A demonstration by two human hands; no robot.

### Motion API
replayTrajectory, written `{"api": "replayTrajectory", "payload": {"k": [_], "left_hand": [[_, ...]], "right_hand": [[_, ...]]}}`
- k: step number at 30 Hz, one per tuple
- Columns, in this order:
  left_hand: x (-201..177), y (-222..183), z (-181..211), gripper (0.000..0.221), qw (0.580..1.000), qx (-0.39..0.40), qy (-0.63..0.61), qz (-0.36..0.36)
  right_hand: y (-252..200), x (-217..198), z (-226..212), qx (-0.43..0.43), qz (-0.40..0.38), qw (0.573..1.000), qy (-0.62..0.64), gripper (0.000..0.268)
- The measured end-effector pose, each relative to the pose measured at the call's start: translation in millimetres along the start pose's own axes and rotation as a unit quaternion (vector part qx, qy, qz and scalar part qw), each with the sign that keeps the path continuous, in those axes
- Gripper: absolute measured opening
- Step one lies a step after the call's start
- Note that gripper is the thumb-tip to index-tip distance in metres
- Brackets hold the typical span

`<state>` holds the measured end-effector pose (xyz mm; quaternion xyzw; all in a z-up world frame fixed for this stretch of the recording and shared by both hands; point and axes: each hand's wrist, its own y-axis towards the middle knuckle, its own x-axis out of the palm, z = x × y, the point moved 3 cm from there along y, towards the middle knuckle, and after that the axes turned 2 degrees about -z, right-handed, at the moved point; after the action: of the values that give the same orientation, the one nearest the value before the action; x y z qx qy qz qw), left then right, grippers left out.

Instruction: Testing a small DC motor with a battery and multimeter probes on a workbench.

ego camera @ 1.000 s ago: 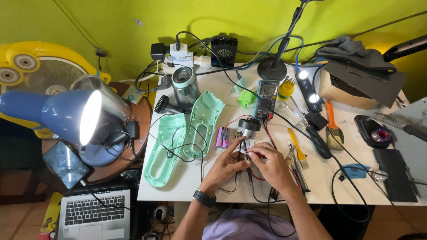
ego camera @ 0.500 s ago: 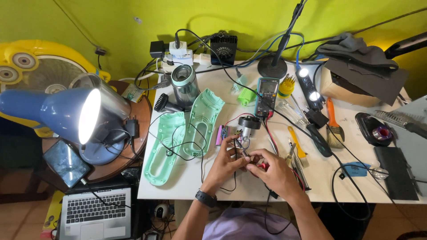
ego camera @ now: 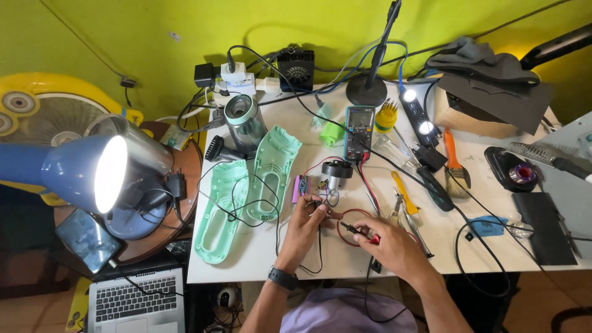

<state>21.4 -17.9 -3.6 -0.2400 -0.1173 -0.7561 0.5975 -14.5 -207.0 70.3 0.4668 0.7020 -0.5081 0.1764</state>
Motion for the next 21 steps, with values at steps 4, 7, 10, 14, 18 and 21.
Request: {"api": "replayTrajectory", "payload": {"k": [4,7,10,14,18,21], "left_hand": [[-2,2,-5,0.020,1.000,-0.007,0.020,-0.002],[-2,2,-5,0.015,0.999,-0.009,0.043,-0.005],[-5,4,-9,0.021,1.000,0.011,0.008,-0.015],[-1,2,-8,0.019,1.000,0.011,0.013,-0.023],[4,-1,1,0.020,0.999,0.015,0.010,-0.026],[-10,4,-13,0.019,1.000,0.014,0.015,-0.011]], "right_hand": [[3,-11,27,-0.088,0.066,0.986,0.123,0.031],[-1,-30,46,0.018,0.096,0.988,0.121,0.043],[9,-36,79,-0.054,0.243,0.964,0.093,0.035],[21,-34,110,-0.046,0.311,0.949,0.030,0.042],[26,-24,116,-0.097,0.428,0.895,-0.083,0.053],[13,-19,83,-0.143,0.444,0.884,-0.031,0.046]]}}
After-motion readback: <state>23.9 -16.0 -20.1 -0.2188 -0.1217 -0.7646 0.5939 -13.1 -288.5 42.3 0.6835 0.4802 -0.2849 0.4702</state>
